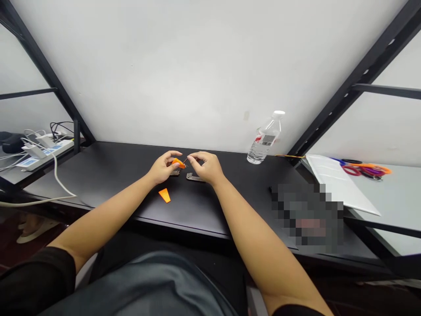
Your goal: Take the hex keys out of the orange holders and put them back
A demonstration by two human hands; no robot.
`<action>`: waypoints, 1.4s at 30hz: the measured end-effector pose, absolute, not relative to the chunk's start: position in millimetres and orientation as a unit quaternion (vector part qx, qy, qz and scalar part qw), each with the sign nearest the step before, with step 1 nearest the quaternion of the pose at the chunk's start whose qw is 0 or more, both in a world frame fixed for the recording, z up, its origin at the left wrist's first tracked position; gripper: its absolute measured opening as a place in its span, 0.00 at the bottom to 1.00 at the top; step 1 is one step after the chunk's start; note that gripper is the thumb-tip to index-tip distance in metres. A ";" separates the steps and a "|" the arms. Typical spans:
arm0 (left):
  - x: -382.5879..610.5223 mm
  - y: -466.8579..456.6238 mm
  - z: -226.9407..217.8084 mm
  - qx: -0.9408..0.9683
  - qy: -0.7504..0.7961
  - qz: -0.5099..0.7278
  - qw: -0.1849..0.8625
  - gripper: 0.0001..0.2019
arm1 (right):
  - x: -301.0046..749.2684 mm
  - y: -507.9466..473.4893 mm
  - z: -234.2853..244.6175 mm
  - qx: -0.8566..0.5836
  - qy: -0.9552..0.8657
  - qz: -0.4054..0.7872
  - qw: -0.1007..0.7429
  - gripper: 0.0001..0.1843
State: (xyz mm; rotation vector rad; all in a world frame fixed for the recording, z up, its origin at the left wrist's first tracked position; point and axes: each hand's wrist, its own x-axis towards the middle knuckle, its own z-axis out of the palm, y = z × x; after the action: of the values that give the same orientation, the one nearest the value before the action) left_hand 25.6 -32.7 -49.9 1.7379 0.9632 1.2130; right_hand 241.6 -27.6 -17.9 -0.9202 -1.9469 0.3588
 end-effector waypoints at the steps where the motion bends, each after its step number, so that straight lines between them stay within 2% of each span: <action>1: 25.7 -32.7 -49.7 0.689 0.382 0.478 0.389 0.20 | 241.3 -26.7 -18.8 -0.370 -0.796 0.149 0.454 0.13; 5: 25.5 -33.7 -47.5 0.709 0.407 0.467 0.339 0.19 | 238.6 -25.2 -23.5 -0.373 -0.830 0.169 0.378 0.12; 9: 25.4 -35.3 -45.1 0.714 0.424 0.462 0.311 0.17 | 237.7 -26.9 -23.7 -0.413 -0.840 0.141 0.321 0.11; 15: 27.3 -32.3 -48.9 0.704 0.413 0.462 0.347 0.19 | 238.2 -26.8 -19.8 -0.425 -0.853 0.111 0.283 0.10; 20: 27.7 -30.5 -53.2 0.683 0.405 0.452 0.407 0.13 | 242.8 -25.3 -18.8 -0.435 -0.850 0.162 0.249 0.11; 25: 26.4 -33.2 -50.3 0.684 0.412 0.457 0.392 0.11 | 263.2 -19.4 -18.4 -0.454 -0.863 0.174 0.135 0.26; 30: 25.4 -33.1 -49.7 0.689 0.408 0.450 0.396 0.13 | 273.7 -13.5 -19.6 -0.493 -0.845 0.204 0.036 0.19; 38: 23.5 -28.3 -53.5 0.683 0.403 0.454 0.407 0.15 | 271.3 -18.4 -11.5 -0.474 -0.848 0.236 -0.003 0.17; 40: 23.7 -28.8 -53.2 0.683 0.408 0.461 0.393 0.15 | 272.9 -19.6 -9.8 -0.457 -0.857 0.238 0.014 0.16; 42: 24.1 -30.6 -51.6 0.689 0.410 0.472 0.367 0.14 | 274.4 -19.8 -9.1 -0.448 -0.860 0.235 0.065 0.15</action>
State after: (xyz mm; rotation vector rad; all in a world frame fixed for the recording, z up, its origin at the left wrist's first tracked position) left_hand 24.1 -30.6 -51.6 1.7696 1.0536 1.2127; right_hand 274.4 -19.8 -9.1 -1.3517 -2.5950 0.7103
